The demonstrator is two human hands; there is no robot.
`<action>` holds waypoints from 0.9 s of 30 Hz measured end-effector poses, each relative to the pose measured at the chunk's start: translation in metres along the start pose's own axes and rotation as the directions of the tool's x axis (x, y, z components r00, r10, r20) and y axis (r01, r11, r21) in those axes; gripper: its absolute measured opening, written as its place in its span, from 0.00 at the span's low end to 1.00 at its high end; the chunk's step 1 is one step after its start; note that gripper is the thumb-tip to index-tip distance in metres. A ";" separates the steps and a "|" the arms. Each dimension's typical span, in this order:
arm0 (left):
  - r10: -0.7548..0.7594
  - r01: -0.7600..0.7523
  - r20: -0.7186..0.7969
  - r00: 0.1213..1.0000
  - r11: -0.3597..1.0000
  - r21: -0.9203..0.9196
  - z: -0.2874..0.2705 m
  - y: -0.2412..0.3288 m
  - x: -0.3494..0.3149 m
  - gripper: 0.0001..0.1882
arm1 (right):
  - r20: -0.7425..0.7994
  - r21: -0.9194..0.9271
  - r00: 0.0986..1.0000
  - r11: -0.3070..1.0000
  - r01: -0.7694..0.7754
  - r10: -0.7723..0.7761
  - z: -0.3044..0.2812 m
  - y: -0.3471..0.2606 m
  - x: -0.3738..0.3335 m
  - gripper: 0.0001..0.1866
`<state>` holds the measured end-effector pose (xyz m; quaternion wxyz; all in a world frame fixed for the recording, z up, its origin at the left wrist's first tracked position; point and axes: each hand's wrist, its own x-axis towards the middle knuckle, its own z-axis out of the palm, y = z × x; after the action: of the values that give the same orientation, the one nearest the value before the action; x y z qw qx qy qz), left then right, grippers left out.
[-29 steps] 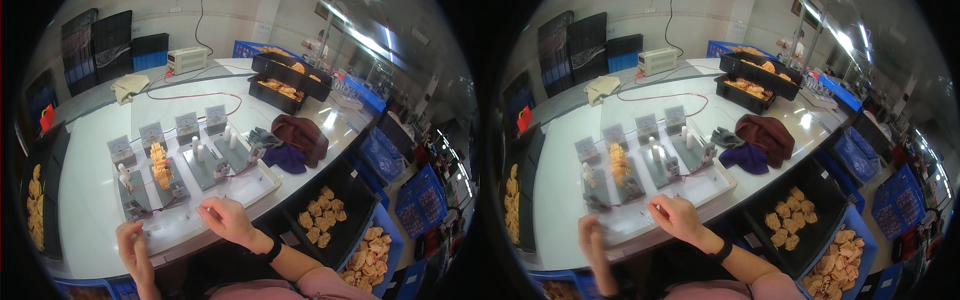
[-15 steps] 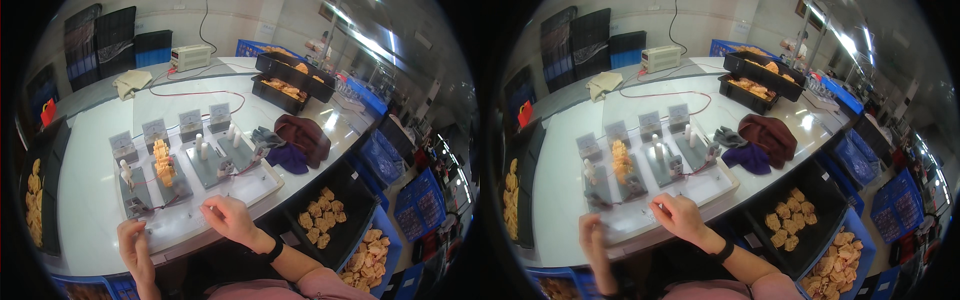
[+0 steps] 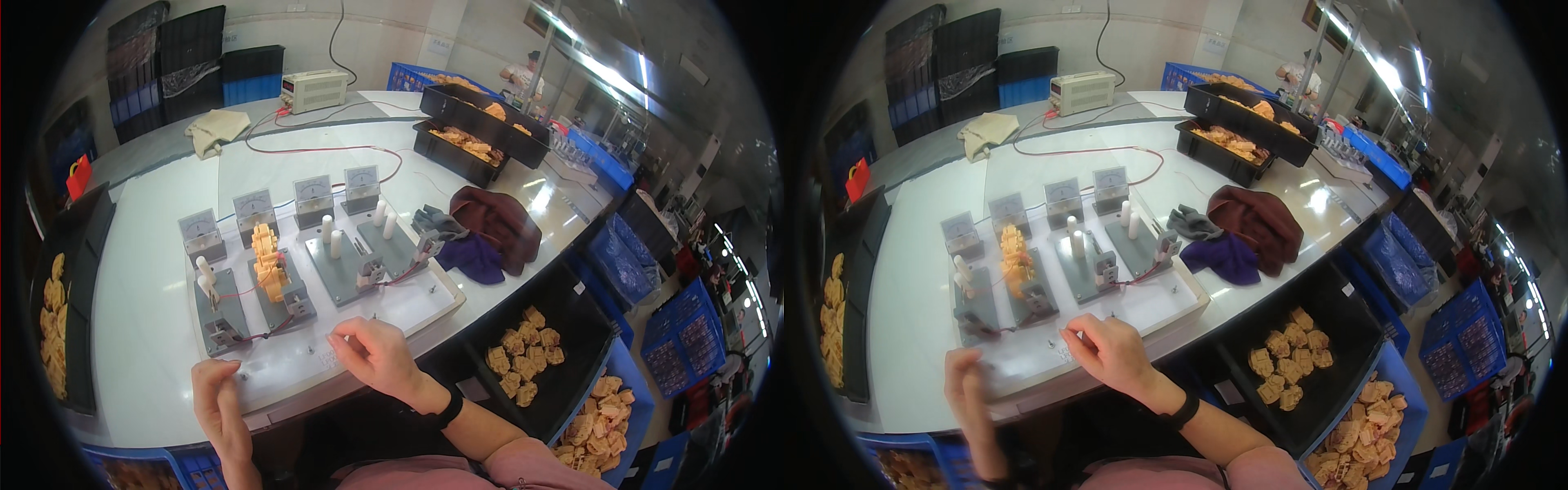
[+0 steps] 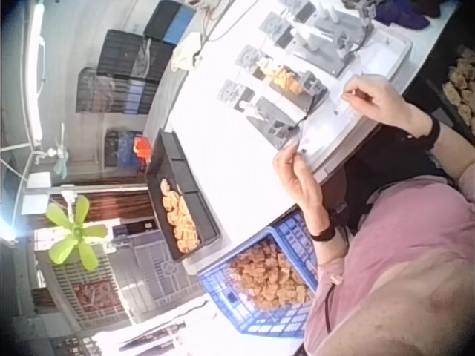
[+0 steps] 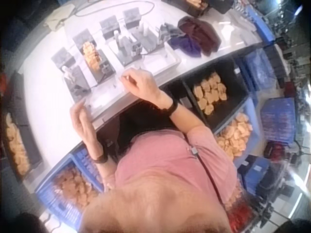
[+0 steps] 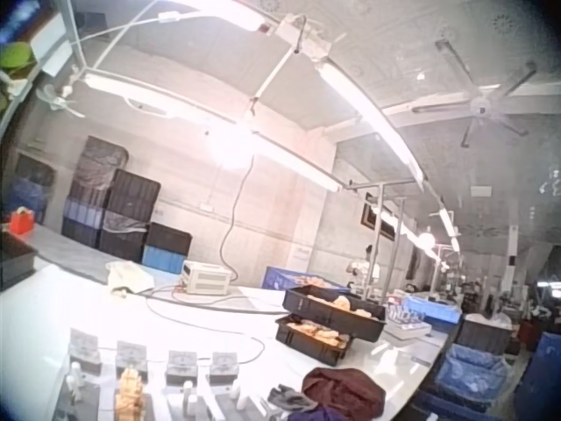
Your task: Test electronic toy parts using an electrical measurement jig with multimeters.
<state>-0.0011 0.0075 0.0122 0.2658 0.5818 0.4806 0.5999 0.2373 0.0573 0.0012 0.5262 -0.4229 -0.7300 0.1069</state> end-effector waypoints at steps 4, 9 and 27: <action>-0.014 0.014 0.018 1.000 1.000 -0.006 -0.001 -0.002 -0.001 0.10 | -0.006 0.005 1.000 1.000 0.007 -0.007 0.001 0.000 0.000 0.06; -0.025 0.024 0.033 0.999 1.000 0.019 -0.002 -0.003 -0.002 0.10 | 0.007 0.009 1.000 1.000 -0.014 0.014 0.001 0.001 -0.001 0.06; -0.123 0.119 -0.039 0.992 0.990 -0.081 0.002 0.000 -0.003 0.08 | 0.066 -0.006 0.997 0.999 -0.032 0.032 -0.003 0.001 -0.002 0.04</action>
<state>0.0012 0.0052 0.0106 0.3138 0.5275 0.4967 0.6137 0.2401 0.0556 0.0006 0.4991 -0.4321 -0.7403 0.1276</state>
